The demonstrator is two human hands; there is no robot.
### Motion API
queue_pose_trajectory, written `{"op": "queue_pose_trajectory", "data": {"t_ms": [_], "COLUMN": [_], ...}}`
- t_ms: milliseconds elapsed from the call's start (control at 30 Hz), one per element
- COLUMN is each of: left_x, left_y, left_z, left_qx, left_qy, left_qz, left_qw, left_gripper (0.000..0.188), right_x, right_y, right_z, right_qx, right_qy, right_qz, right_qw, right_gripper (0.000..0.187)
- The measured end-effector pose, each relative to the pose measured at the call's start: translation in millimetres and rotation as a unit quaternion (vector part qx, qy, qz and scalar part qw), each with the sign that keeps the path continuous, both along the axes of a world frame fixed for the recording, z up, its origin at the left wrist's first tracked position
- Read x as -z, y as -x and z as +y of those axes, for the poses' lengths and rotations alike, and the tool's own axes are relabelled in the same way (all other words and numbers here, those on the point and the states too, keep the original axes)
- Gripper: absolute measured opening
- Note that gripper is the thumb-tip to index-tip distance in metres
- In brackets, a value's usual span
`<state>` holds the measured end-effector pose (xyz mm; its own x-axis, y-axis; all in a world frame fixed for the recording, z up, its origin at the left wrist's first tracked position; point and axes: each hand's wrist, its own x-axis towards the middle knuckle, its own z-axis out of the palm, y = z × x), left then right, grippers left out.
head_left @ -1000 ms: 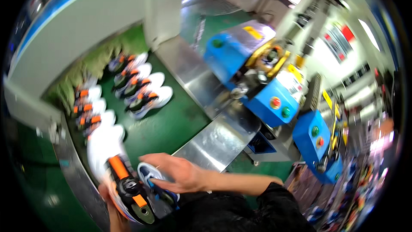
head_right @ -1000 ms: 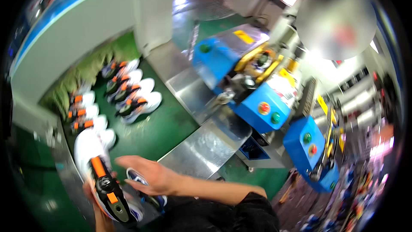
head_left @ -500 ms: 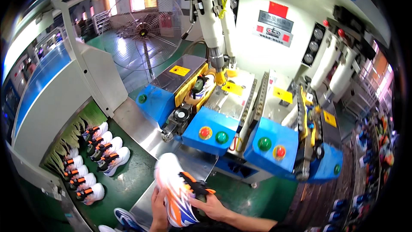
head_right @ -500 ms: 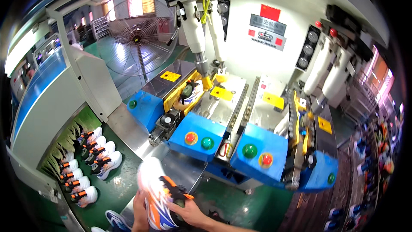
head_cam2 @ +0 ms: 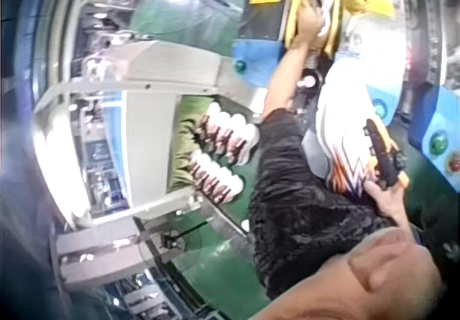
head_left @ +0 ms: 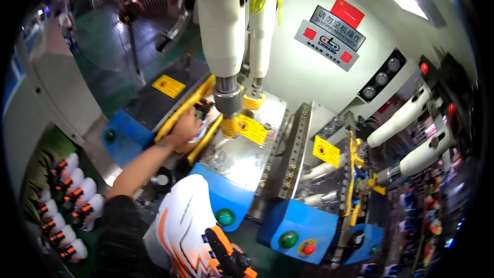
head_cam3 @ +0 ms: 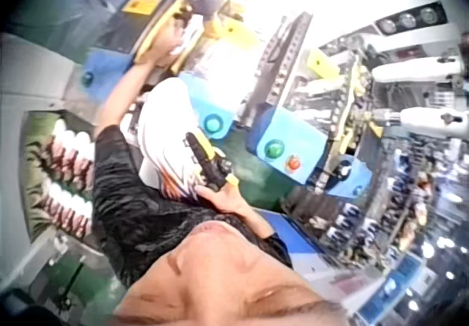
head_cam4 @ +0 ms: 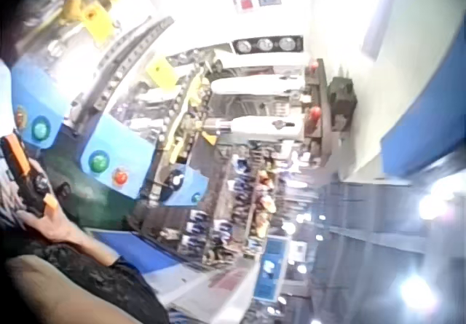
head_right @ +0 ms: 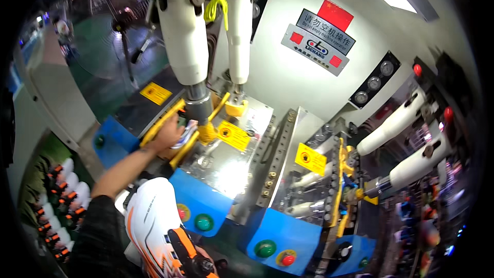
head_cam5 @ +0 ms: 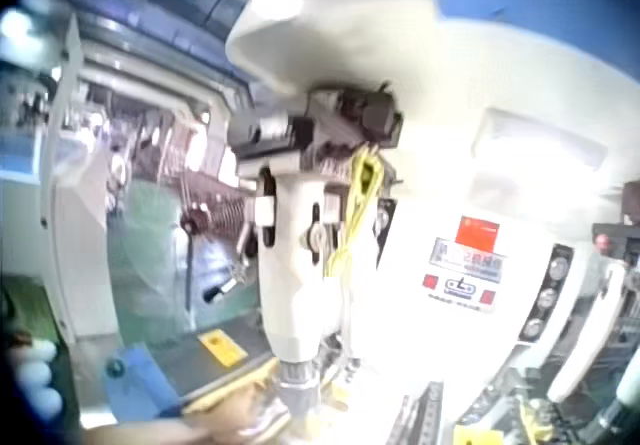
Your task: The person picks up shoes from a conveyor belt, fits them individually onto the shoe lasts of a lasting machine, and initiates the machine cycle by pressing buttons and using a hand lever.
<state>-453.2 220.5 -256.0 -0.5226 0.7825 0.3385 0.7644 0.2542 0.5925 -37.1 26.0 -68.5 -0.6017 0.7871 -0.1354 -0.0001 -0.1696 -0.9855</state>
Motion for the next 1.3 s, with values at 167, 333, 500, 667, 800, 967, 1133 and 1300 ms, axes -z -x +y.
{"op": "queue_pose_trajectory", "data": {"t_ms": [167, 333, 500, 667, 800, 967, 1133, 1300], "left_x": [-61, -132, -46, -4, -16, 41, -15, -35], "left_y": [31, 56, 32, -18, -76, -145, -137, -145], "left_z": [9, -100, -306, -450, -495, -525, -466, -444], "left_qx": [0.035, 0.127, -0.097, -0.212, -0.448, -0.373, -0.465, -0.286], "left_qy": [0.034, -0.101, -0.383, -0.428, -0.444, -0.247, -0.306, -0.271], "left_qz": [-0.202, -0.643, -0.618, -0.608, -0.615, -0.491, -0.704, -0.593], "left_qw": [0.978, 0.748, 0.680, 0.634, 0.474, 0.747, 0.441, 0.702], "left_gripper": [0.042, 0.039, 0.071, 0.055, 0.057, 0.058, 0.060, 0.055], "right_x": [11, 36, 6, 68, 122, 123, 216, 132], "right_y": [18, 53, 226, 348, 368, 380, 401, 371], "right_z": [22, 32, 139, 274, 281, 263, 280, 276], "right_qx": [0.020, 0.055, 0.010, 0.100, 0.105, 0.047, 0.153, 0.033], "right_qy": [0.043, 0.107, 0.261, 0.138, -0.139, -0.229, -0.455, -0.254], "right_qz": [-0.096, -0.206, -0.072, -0.189, -0.229, -0.293, -0.433, -0.409], "right_qw": [0.994, 0.971, 0.963, 0.967, 0.958, 0.927, 0.763, 0.876], "right_gripper": [0.028, 0.028, 0.031, 0.030, 0.028, 0.035, 0.043, 0.072]}}
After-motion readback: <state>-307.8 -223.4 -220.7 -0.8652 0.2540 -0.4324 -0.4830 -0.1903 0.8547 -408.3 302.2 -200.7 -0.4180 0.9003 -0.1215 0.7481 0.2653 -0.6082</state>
